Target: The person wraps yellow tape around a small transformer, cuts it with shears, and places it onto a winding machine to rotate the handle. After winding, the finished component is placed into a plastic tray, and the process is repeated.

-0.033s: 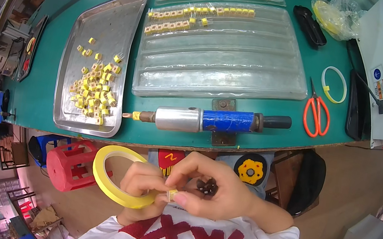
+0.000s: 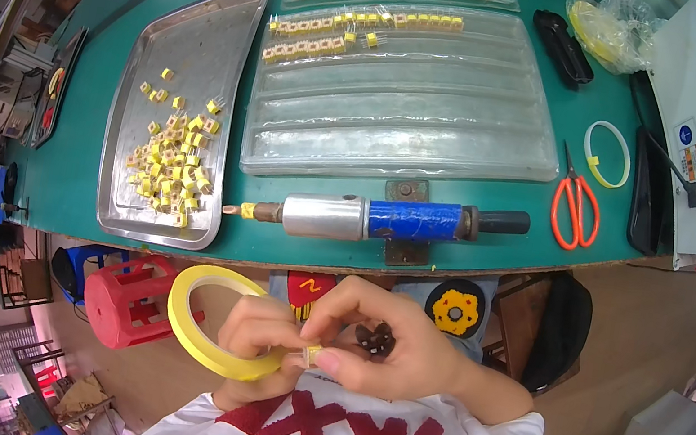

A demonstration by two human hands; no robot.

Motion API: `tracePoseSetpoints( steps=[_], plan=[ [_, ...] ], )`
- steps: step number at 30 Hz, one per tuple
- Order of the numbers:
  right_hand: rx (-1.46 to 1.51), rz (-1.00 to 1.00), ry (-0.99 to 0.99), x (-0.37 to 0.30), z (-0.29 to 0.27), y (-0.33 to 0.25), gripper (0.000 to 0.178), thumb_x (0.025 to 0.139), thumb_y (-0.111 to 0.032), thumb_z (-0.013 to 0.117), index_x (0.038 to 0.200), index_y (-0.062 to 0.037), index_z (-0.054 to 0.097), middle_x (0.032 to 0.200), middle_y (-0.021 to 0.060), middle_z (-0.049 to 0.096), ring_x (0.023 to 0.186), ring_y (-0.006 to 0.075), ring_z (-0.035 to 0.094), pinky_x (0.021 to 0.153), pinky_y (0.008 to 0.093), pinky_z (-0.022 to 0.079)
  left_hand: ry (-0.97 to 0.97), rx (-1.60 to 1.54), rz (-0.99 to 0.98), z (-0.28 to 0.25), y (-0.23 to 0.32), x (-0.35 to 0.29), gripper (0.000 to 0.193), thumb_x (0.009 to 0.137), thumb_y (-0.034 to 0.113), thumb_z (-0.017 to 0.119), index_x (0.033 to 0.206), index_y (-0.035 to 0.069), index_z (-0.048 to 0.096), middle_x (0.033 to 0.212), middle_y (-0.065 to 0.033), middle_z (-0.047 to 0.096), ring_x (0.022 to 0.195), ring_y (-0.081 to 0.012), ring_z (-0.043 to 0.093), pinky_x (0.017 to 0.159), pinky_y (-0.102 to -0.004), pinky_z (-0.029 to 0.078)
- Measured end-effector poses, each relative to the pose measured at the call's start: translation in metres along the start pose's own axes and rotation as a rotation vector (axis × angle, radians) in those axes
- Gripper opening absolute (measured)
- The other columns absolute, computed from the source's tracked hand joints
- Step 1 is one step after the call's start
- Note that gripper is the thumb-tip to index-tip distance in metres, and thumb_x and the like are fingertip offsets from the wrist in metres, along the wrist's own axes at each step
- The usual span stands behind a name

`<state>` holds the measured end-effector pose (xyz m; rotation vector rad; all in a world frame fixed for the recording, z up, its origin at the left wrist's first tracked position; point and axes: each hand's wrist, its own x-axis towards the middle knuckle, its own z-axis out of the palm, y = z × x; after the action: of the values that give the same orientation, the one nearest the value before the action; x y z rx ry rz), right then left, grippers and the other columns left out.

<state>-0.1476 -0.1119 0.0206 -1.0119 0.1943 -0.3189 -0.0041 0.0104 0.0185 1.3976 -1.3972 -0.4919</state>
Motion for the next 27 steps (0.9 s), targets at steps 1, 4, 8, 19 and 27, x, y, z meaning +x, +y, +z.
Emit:
tracePoseSetpoints(
  steps=[1, 4, 8, 19, 27],
  plan=[
    [0.014, 0.004, 0.019, 0.0, 0.001, 0.001, 0.021, 0.082, -0.003, 0.06, 0.099, 0.0007, 0.049, 0.09, 0.0064, 0.056, 0.069, 0.0052, 0.052, 0.059, 0.0181, 0.039, 0.011, 0.028, 0.022, 0.001, -0.001, 0.0, 0.031, 0.068, 0.003, 0.077, 0.095, 0.008, 0.062, 0.087, -0.0055, 0.054, 0.07, -0.0203, 0.055, 0.06, -0.0297, 0.046],
    [0.032, 0.038, 0.038, 0.001, 0.001, 0.003, 0.02, 0.081, -0.005, 0.06, 0.097, -0.0012, 0.049, 0.092, 0.0061, 0.055, 0.073, 0.0058, 0.052, 0.063, 0.0194, 0.04, 0.048, 0.066, 0.074, 0.004, -0.005, -0.001, 0.03, 0.067, 0.005, 0.077, 0.094, 0.009, 0.063, 0.085, -0.0038, 0.054, 0.068, -0.0198, 0.055, 0.06, -0.0295, 0.046],
    [-0.061, 0.078, 0.037, 0.001, -0.001, 0.001, 0.02, 0.079, -0.007, 0.061, 0.096, -0.0033, 0.05, 0.092, 0.0048, 0.055, 0.074, 0.0065, 0.05, 0.066, 0.0212, 0.041, 0.09, 0.128, 0.144, 0.005, -0.008, -0.001, 0.029, 0.066, 0.006, 0.079, 0.091, 0.01, 0.065, 0.083, -0.0016, 0.055, 0.067, -0.0188, 0.054, 0.06, -0.029, 0.045],
    [-0.181, -0.076, -0.03, 0.0, -0.006, -0.001, 0.033, 0.076, -0.002, 0.064, 0.107, 0.0026, 0.058, 0.068, 0.0016, 0.055, 0.049, 0.0039, 0.04, 0.048, 0.019, 0.032, 0.055, -0.239, -0.123, -0.002, -0.007, -0.002, 0.022, 0.074, 0.005, 0.074, 0.091, 0.005, 0.06, 0.088, -0.0069, 0.055, 0.069, -0.0159, 0.054, 0.061, -0.0271, 0.046],
    [-0.48, -0.378, 0.013, 0.005, -0.008, 0.006, 0.032, 0.074, -0.001, 0.069, 0.104, 0.0028, 0.061, 0.072, 0.0078, 0.065, 0.043, 0.0042, 0.035, 0.042, 0.02, 0.028, 0.044, -0.22, -0.133, -0.004, -0.004, 0.0, 0.021, 0.076, 0.005, 0.072, 0.093, 0.004, 0.059, 0.09, -0.0087, 0.055, 0.07, -0.0149, 0.056, 0.06, -0.0257, 0.046]
  ],
)
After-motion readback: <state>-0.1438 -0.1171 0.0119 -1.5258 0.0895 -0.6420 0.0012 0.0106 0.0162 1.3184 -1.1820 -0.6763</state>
